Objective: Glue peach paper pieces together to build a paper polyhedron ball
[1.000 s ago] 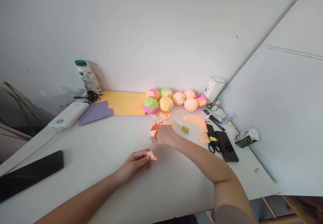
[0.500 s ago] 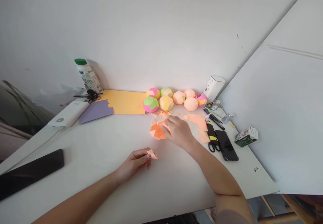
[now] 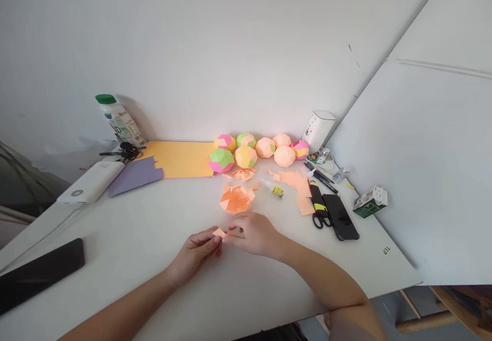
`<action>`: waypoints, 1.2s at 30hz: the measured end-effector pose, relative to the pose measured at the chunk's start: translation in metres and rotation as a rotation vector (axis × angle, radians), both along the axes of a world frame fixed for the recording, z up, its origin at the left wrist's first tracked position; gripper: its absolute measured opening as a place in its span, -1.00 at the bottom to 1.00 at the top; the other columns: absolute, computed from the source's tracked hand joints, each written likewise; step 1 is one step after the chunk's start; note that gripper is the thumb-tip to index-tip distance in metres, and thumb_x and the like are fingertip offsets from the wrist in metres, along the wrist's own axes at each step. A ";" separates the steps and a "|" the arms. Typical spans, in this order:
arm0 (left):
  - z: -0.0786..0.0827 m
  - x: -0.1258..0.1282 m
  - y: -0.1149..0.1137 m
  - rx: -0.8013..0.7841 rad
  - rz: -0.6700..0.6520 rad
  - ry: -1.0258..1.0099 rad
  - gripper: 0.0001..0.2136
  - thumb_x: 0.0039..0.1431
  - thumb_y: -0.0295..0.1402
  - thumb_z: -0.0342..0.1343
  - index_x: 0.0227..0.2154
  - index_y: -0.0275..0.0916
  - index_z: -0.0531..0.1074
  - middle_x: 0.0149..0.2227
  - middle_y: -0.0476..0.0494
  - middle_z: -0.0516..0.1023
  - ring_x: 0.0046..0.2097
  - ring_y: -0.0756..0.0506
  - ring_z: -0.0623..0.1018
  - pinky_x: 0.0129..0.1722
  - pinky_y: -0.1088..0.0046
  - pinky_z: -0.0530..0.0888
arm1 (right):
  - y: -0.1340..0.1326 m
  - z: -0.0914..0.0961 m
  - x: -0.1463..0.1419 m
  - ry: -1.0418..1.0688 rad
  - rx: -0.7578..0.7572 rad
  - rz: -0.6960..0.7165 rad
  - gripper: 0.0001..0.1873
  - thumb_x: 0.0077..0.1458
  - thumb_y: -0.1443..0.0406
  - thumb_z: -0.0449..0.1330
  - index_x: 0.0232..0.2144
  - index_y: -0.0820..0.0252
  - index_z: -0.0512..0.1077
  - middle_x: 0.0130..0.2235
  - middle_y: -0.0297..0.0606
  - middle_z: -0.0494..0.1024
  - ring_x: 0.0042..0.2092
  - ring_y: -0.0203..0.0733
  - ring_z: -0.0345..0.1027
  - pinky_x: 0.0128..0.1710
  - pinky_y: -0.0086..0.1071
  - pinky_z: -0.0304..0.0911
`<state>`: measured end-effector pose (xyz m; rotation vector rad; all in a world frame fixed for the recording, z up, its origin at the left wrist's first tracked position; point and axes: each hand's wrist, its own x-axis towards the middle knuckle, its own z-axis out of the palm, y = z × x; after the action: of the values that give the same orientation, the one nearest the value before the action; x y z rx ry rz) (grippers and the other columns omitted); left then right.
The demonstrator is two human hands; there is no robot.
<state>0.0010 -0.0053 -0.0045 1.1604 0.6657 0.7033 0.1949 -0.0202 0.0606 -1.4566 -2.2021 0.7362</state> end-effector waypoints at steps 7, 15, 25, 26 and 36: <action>-0.004 0.001 -0.003 0.052 0.032 0.028 -0.76 0.17 -0.20 0.11 -0.47 -0.22 0.54 -0.45 -0.02 0.31 -0.42 0.01 0.33 -0.38 0.44 0.35 | -0.002 -0.027 -0.011 0.361 -0.025 -0.059 -0.80 0.10 0.21 0.20 -0.49 0.20 0.39 -0.38 -0.30 0.46 -0.39 -0.30 0.31 -0.43 -0.45 0.21; -0.011 -0.008 0.013 -0.059 0.363 0.024 -0.71 0.17 -0.19 0.11 -0.07 -0.13 0.44 -0.22 -0.10 0.48 -0.31 -0.05 0.48 -0.22 0.33 0.45 | 0.031 -0.017 0.024 0.903 -0.228 -0.543 -0.74 0.11 0.10 0.17 -0.34 0.17 0.30 -0.28 -0.27 0.44 -0.37 -0.22 0.48 -0.43 -0.36 0.37; -0.002 -0.007 0.027 -0.464 0.148 -0.278 -0.58 0.24 -0.11 -0.02 0.14 0.03 0.22 0.32 -0.14 0.06 0.11 -0.32 0.42 0.01 0.03 0.37 | 0.054 -0.019 0.043 1.289 -0.900 -0.540 -0.82 0.17 0.27 0.14 -0.42 0.17 0.21 -0.42 -0.36 0.42 -0.23 -0.06 0.56 -0.07 -0.09 0.37; -0.002 -0.007 0.027 -0.480 0.132 -0.294 -0.59 0.25 -0.10 -0.04 0.14 0.02 0.23 0.31 -0.14 0.08 0.12 -0.32 0.41 0.01 0.04 0.36 | 0.053 -0.020 0.043 1.283 -0.919 -0.499 -0.80 0.16 0.24 0.16 -0.43 0.17 0.21 -0.40 -0.36 0.43 -0.22 -0.05 0.56 -0.04 -0.07 0.34; 0.004 -0.006 0.026 -0.483 0.032 -0.367 -0.41 0.23 0.08 -0.22 0.08 -0.26 0.33 0.10 -0.33 0.40 0.02 -0.29 0.46 0.01 0.12 0.36 | 0.038 -0.017 0.037 1.006 -0.661 -0.063 -0.68 0.09 0.04 0.21 -0.40 0.17 0.31 0.11 -0.11 0.39 0.14 -0.05 0.25 0.15 -0.04 0.07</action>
<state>-0.0055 0.0205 -0.0006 0.5586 0.5040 0.7104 0.2323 0.0183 0.0441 -0.9944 -1.1669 1.7903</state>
